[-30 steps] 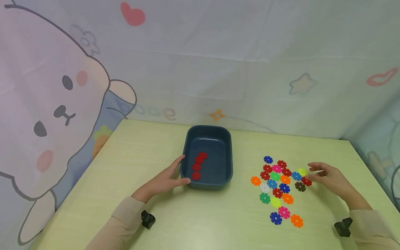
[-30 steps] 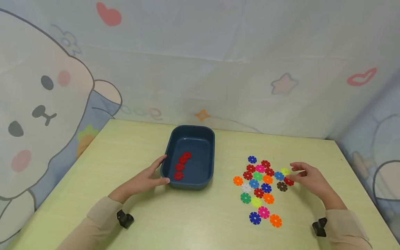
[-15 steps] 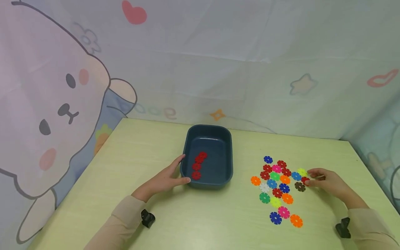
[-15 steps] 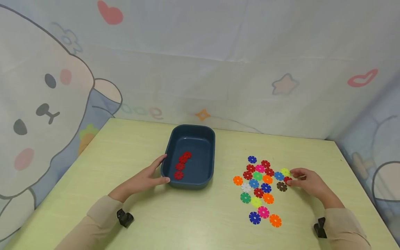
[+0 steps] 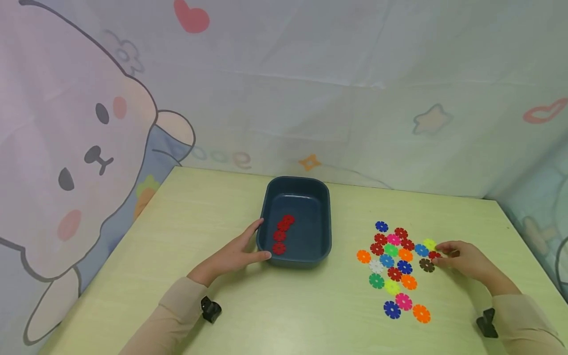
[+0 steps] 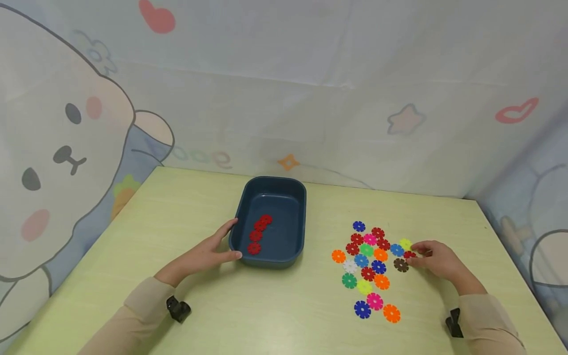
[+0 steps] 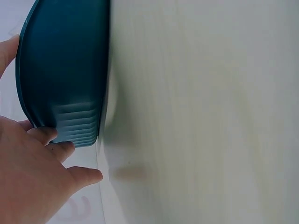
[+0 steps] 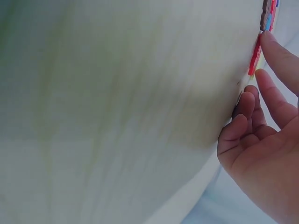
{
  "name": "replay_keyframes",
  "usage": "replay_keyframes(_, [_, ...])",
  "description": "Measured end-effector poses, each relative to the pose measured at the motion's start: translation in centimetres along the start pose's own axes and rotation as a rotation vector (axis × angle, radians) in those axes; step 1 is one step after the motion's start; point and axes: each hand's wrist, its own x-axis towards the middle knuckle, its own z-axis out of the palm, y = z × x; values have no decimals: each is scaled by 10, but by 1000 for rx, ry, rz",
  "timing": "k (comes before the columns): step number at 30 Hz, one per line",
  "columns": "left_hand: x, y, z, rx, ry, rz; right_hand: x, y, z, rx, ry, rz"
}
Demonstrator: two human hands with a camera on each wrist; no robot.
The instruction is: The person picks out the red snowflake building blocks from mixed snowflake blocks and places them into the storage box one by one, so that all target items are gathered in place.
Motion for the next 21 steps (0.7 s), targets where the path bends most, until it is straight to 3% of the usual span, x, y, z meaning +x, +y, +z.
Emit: replay_keyframes(21, [-1, 2, 0, 10, 10, -6, -1, -5, 0, -32, 12, -15])
